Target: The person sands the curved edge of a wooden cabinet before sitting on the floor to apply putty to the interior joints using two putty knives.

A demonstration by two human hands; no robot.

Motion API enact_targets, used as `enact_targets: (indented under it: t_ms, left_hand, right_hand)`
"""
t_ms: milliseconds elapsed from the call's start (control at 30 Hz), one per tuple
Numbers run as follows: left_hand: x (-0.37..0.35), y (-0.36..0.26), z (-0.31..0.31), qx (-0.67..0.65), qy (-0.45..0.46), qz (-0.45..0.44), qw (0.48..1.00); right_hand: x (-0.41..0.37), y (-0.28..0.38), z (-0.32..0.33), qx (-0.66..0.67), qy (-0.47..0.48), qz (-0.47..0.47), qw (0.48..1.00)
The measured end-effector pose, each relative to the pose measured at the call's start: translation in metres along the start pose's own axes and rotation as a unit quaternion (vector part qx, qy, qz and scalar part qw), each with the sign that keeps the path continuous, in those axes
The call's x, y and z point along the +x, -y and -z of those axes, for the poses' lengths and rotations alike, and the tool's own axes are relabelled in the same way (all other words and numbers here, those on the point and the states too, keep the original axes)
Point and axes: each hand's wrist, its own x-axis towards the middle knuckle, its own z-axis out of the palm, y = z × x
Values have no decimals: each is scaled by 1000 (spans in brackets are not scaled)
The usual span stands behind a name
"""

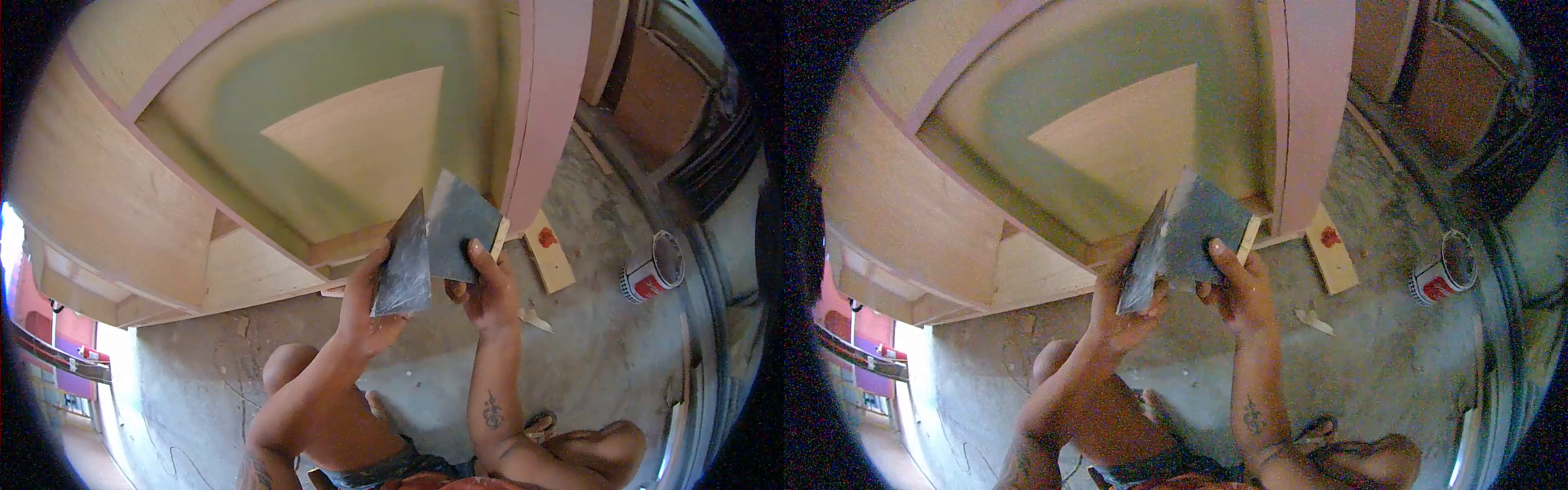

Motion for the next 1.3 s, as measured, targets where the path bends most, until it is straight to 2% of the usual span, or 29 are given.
enact_targets:
  t_ms: [100, 200, 233, 267, 300, 333, 367, 400, 433, 467, 500, 533, 600, 633, 700, 733, 800, 833, 900, 933, 1000, 1033, 1067, 1100, 1133, 1200, 1233, 1267, 1300]
  left_hand:
    - [5, -2, 6, -23, 44, 15, 999]
    - [11, -4, 5, -29, 52, -4, 998]
    - [20, 2, 2, 35, -16, -78, 996]
    - [27, 5, 0, 99, -86, -152, 980]
    - [12, 2, -21, 142, -175, -139, 964]
    - [17, 2, -13, 134, -188, -149, 962]
    - [26, 3, 2, 154, -98, -136, 974]
    - [28, 2, 4, 176, -4, -120, 977]
    - [31, 2, 6, 175, -10, -124, 977]
    - [34, 2, 8, 252, -25, -119, 960]
    - [36, 3, 7, 327, -39, -111, 938]
    - [38, 8, 1, 327, -45, -111, 937]
    - [39, 18, -13, 421, -119, -177, 882]
    - [35, 22, -20, 421, -124, -176, 881]
    - [30, 29, -35, 533, -57, -125, 835]
    - [33, 29, -38, 535, -60, -126, 833]
    - [38, 30, -46, 562, 47, -70, 823]
    - [40, 35, -50, 563, 44, -67, 823]
    - [41, 47, -56, 576, 1, -156, 802]
    - [42, 44, -59, 569, -9, -158, 807]
    - [43, 27, -60, 565, 68, -87, 818]
    - [42, 20, -59, 557, 44, -99, 824]
    - [43, 15, -57, 656, -5, -146, 740]
    - [41, 11, -56, 744, -52, -184, 640]
    - [39, 8, -53, 740, -69, -197, 639]
    - [34, 9, -50, 655, -92, -316, 680]
    - [29, 7, -55, 648, -109, -333, 676]
    - [24, 6, -59, 622, -96, -402, 665]
    - [17, 6, -63, 594, -81, -467, 650]
  right_hand:
    - [0, -3, 8, 0, 33, 0, 999]
    - [0, 1, 20, 89, 8, -48, 995]
    - [14, 4, 23, 140, 302, 31, 942]
    - [23, 4, 24, 190, 566, 108, 795]
    - [17, 5, 21, 200, 572, 93, 790]
    - [5, 12, 16, 173, 422, 106, 884]
    - [-2, 15, 16, 134, 258, 116, 950]
    - [-4, 13, 18, 137, 263, 106, 949]
    - [-5, 12, 20, 25, 57, 91, 994]
    - [-6, 11, 25, -91, -152, 71, 982]
    - [-4, 13, 46, -142, -87, 14, 986]
    - [1, 14, 53, -140, -86, 8, 986]
    - [7, 15, 63, -186, -71, -43, 979]
    - [8, 15, 66, -185, -70, -48, 979]
    - [11, 18, 72, -241, -96, 14, 965]
    - [12, 21, 75, -238, -93, 13, 967]
    - [7, 33, 82, -175, -134, 15, 975]
    - [11, 33, 94, -132, -107, 38, 985]
    - [16, 45, 95, -116, -106, 31, 987]
    - [19, 53, 92, -100, -100, 26, 990]
    - [28, 65, 92, -124, -91, -16, 988]
    - [34, 71, 82, -128, -132, -25, 983]
    - [39, 75, 73, -130, -173, -30, 976]
    - [41, 80, 73, -125, -122, -42, 984]
    - [44, 81, 89, -128, -101, -47, 985]
    - [53, 82, 128, -302, -122, -142, 935]
    - [39, 89, 118, -327, -114, -102, 933]
    - [17, 93, 105, -348, -109, -63, 929]
    - [-3, 96, 101, -238, -155, -135, 949]
